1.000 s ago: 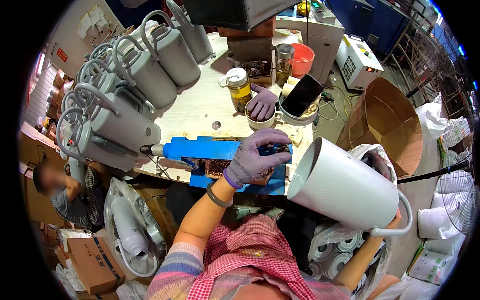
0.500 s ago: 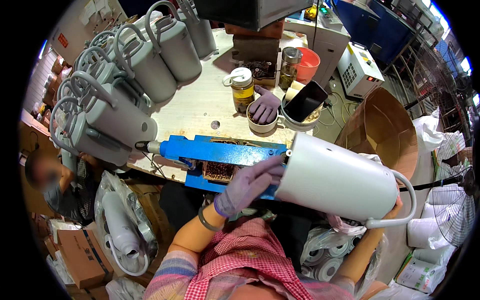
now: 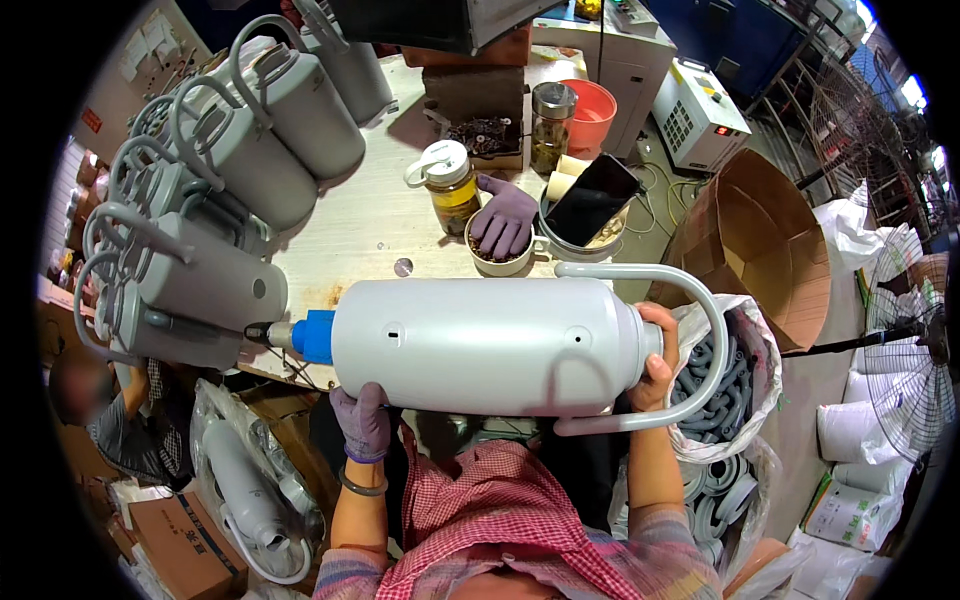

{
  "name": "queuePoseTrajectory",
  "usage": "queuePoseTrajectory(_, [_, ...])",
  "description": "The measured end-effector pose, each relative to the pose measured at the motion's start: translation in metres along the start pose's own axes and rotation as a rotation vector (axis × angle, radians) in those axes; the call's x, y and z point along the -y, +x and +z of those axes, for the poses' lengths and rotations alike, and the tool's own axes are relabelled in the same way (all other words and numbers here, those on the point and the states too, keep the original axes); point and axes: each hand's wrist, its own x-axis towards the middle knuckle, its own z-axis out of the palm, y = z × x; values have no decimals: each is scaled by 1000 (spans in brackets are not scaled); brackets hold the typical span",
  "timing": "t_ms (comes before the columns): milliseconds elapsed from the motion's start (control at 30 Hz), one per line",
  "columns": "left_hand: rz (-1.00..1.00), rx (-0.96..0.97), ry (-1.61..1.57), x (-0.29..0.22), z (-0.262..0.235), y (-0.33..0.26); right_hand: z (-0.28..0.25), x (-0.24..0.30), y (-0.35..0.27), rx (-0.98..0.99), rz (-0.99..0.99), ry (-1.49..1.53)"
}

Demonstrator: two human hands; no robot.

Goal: The person assembles gray plastic sprayers by attaching handles to the bodies. They pick up a sprayer body, place it on a blue jig, insert a handle, and then place the finished unit on a table. The process is repeated multiple times throughout the clip.

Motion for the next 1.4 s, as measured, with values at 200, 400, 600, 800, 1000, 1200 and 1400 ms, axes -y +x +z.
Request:
queuePoseTrajectory(200, [-63, -14, -177, 19, 2, 9, 0, -9, 4, -9, -90, -27])
queuePoseTrajectory(400, [91, -39, -361, 33, 6, 15, 7, -6, 7, -22, -68, -6])
queuePoseTrajectory(600, [95, -71, -396, 44, 3, 14, 5, -7, 10, 5, -60, -25])
queuePoseTrajectory(800, [98, 64, -56, 59, -13, 8, 0, -11, 1, -41, -85, 17])
queuePoseTrajectory(1000, [27, -56, -428, 49, -3, 2, -3, -6, -1, -36, -51, -4])
queuePoseTrajectory(1200, [63, -25, -406, 33, -6, 11, 6, -9, 5, -36, -43, 38])
queuePoseTrajectory(1400, [73, -83, -517, 8, -2, 11, 9, -13, 4, -28, -53, 50])
